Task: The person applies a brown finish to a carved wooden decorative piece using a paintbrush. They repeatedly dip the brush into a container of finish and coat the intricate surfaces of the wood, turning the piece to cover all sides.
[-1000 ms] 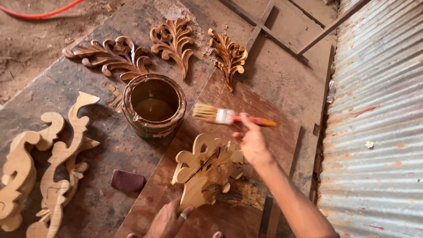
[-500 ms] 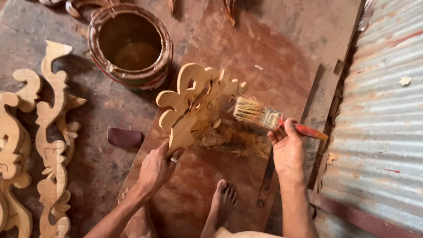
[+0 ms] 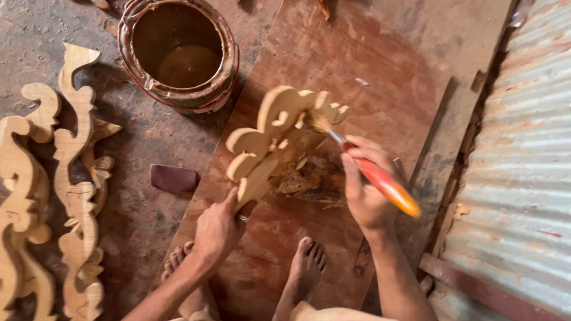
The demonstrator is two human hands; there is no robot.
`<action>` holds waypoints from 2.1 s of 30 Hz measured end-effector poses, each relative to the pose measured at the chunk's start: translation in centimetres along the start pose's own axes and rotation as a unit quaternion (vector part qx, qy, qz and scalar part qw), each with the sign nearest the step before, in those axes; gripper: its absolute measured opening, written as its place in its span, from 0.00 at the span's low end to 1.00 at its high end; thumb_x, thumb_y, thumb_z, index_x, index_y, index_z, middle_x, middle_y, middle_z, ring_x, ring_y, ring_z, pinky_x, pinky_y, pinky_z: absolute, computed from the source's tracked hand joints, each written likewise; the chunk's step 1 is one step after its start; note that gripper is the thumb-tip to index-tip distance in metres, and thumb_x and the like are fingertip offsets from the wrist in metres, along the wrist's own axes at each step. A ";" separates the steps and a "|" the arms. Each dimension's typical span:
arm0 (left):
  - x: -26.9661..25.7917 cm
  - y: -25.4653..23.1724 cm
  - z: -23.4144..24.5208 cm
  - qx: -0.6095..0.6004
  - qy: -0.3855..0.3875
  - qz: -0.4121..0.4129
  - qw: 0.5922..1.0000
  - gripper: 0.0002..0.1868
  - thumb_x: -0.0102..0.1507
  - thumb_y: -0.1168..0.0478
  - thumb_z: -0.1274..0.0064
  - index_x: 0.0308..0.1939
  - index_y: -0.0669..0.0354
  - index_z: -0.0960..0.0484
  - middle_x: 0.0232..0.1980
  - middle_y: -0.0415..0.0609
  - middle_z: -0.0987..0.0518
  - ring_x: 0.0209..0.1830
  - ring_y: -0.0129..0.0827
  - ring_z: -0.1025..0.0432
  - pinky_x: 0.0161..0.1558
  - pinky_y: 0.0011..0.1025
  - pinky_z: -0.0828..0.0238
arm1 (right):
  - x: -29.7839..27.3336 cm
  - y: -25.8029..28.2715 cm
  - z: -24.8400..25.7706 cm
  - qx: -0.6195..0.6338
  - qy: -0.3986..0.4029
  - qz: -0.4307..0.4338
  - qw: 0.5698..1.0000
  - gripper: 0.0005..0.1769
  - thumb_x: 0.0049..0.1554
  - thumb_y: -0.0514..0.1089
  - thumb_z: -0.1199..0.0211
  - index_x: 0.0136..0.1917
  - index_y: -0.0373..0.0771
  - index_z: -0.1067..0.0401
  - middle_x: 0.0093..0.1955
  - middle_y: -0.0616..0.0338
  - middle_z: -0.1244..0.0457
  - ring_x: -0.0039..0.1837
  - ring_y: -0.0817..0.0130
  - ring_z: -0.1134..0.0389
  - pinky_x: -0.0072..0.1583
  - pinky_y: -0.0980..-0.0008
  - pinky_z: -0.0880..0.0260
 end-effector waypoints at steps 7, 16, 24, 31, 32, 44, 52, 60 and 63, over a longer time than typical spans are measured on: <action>-0.3 -0.3 0.7 -0.040 -0.043 -0.073 0.996 0.25 0.64 0.53 0.45 0.60 0.65 0.24 0.31 0.65 0.18 0.28 0.58 0.22 0.28 0.51 0.27 | -2.4 0.9 -0.3 0.137 0.009 -0.001 0.991 0.06 0.62 0.31 0.35 0.51 0.36 0.28 0.58 0.48 0.30 0.53 0.65 0.25 0.55 0.73 0.19; -0.1 -0.6 0.6 -0.018 -0.010 -0.053 0.998 0.24 0.65 0.54 0.46 0.62 0.62 0.26 0.28 0.63 0.18 0.24 0.53 0.22 0.27 0.48 0.27 | -2.0 3.5 0.2 0.127 0.002 -0.044 0.991 0.08 0.65 0.33 0.36 0.56 0.34 0.32 0.62 0.44 0.33 0.60 0.62 0.27 0.62 0.71 0.23; 0.0 0.4 -1.1 0.010 0.052 0.022 0.998 0.22 0.70 0.53 0.53 0.65 0.59 0.31 0.33 0.60 0.19 0.21 0.47 0.21 0.23 0.44 0.26 | 0.0 2.0 -1.7 0.094 0.015 0.043 0.995 0.06 0.67 0.37 0.38 0.56 0.35 0.33 0.62 0.42 0.32 0.56 0.67 0.26 0.54 0.75 0.20; -0.6 -0.4 -0.5 0.020 -0.024 -0.046 0.998 0.21 0.66 0.51 0.46 0.57 0.58 0.26 0.27 0.61 0.19 0.23 0.53 0.23 0.27 0.50 0.27 | -0.8 1.2 0.0 0.180 -0.084 -0.038 0.979 0.04 0.63 0.38 0.35 0.50 0.36 0.28 0.55 0.47 0.28 0.39 0.82 0.30 0.40 0.83 0.26; -0.7 -0.2 -0.6 0.034 -0.015 -0.032 0.999 0.20 0.66 0.51 0.46 0.57 0.57 0.26 0.27 0.61 0.19 0.24 0.55 0.23 0.27 0.51 0.28 | -0.9 1.3 -0.3 0.153 -0.057 -0.047 0.985 0.04 0.64 0.37 0.35 0.52 0.35 0.28 0.56 0.47 0.29 0.45 0.77 0.28 0.45 0.80 0.25; -0.4 -0.3 0.0 0.001 -0.041 -0.068 0.997 0.25 0.64 0.52 0.45 0.61 0.60 0.27 0.28 0.63 0.19 0.27 0.58 0.23 0.28 0.52 0.28 | -1.3 3.5 2.2 0.174 -0.072 -0.071 0.980 0.09 0.65 0.36 0.36 0.57 0.35 0.33 0.62 0.43 0.31 0.52 0.74 0.28 0.50 0.80 0.25; -0.8 -1.1 0.9 0.030 -0.060 -0.095 0.993 0.23 0.65 0.51 0.47 0.60 0.60 0.25 0.26 0.61 0.19 0.22 0.53 0.23 0.24 0.49 0.28 | -1.8 2.1 -0.1 0.052 -0.020 0.097 0.994 0.07 0.65 0.33 0.36 0.56 0.33 0.32 0.59 0.40 0.31 0.59 0.65 0.25 0.53 0.73 0.20; 0.4 -1.8 3.2 0.173 -0.100 -0.143 0.969 0.18 0.72 0.61 0.50 0.66 0.54 0.29 0.38 0.60 0.19 0.18 0.37 0.27 0.14 0.33 0.30 | -4.1 1.1 8.7 0.083 -0.205 0.054 0.974 0.14 0.74 0.40 0.34 0.63 0.33 0.37 0.52 0.49 0.33 0.37 0.72 0.35 0.48 0.73 0.27; 0.8 -1.5 4.7 0.258 -0.157 -0.195 0.933 0.40 0.58 0.70 0.48 0.76 0.50 0.35 0.40 0.54 0.23 0.30 0.40 0.26 0.32 0.37 0.26 | -4.2 1.4 10.3 0.059 -0.242 0.032 0.968 0.17 0.74 0.45 0.34 0.61 0.33 0.39 0.53 0.44 0.33 0.37 0.73 0.37 0.41 0.81 0.35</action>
Point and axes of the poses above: each hand's wrist, its own x-axis towards the middle knuckle, its own z-axis out of the back of the hand, y = z × x, the point moved 5 cm from there along x, towards the middle knuckle
